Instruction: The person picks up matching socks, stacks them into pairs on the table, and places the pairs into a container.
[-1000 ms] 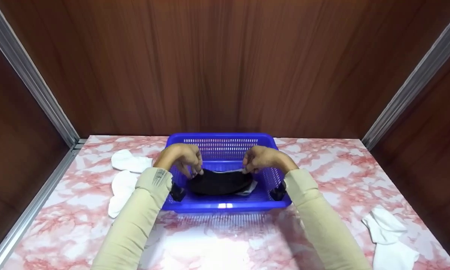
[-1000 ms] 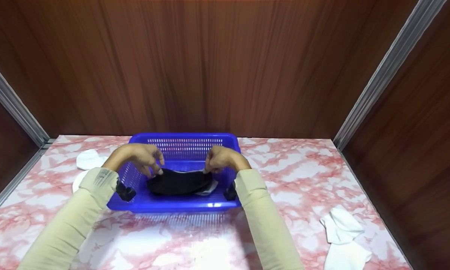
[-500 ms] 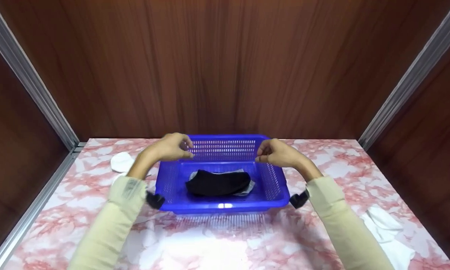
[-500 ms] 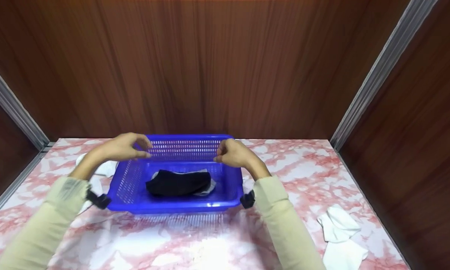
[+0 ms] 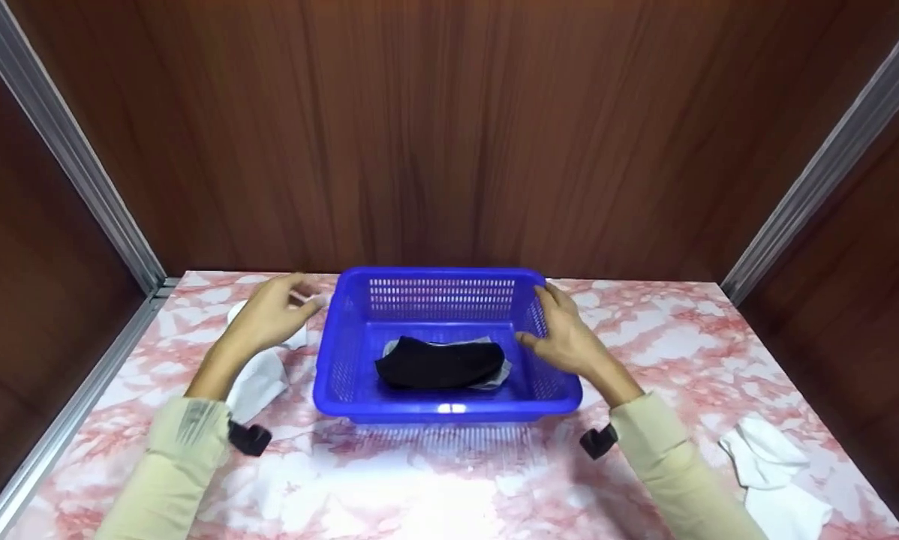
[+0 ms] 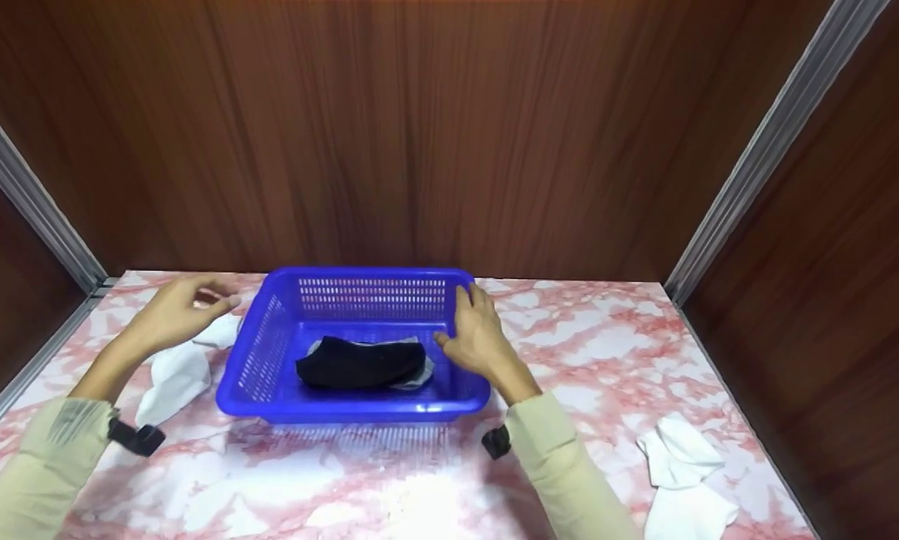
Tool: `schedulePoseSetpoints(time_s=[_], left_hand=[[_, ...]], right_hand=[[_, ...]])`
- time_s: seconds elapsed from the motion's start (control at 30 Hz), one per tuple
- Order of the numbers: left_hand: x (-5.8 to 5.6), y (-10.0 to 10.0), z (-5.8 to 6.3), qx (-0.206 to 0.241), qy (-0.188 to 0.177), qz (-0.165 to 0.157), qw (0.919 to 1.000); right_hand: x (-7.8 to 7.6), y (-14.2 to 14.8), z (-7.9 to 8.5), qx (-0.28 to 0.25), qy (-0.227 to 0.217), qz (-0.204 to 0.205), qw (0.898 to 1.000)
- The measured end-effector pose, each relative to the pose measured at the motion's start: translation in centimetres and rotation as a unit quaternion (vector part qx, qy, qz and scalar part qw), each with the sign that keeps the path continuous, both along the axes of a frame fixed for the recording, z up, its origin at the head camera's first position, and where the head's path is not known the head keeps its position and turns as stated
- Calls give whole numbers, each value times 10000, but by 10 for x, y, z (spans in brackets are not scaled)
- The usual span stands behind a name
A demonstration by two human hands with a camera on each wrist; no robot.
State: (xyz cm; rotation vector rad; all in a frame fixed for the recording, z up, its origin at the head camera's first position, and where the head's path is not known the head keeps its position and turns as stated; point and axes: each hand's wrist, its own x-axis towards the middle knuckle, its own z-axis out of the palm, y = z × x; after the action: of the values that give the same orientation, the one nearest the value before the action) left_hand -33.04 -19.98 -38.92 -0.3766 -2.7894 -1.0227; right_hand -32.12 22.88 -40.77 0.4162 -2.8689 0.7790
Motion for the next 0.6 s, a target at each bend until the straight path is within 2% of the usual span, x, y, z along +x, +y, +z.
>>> schedulePoseSetpoints(time_s=[0.2, 0.3, 0.47, 0.6], left_hand=[[11, -35, -25, -178, -89, 196, 9996], [20, -50, -37, -302, -271, 246, 9989], [37, -71, -57, -573, -689, 325, 9954], [46, -81, -72, -817, -771, 309, 9932]], right_hand=[[5, -4, -14, 193, 213, -315, 9991], [5, -4, -17, 317, 305, -398, 9982], [5, -4, -19, 372, 184, -494, 9979], [4, -5, -20, 365, 134, -515, 9979]])
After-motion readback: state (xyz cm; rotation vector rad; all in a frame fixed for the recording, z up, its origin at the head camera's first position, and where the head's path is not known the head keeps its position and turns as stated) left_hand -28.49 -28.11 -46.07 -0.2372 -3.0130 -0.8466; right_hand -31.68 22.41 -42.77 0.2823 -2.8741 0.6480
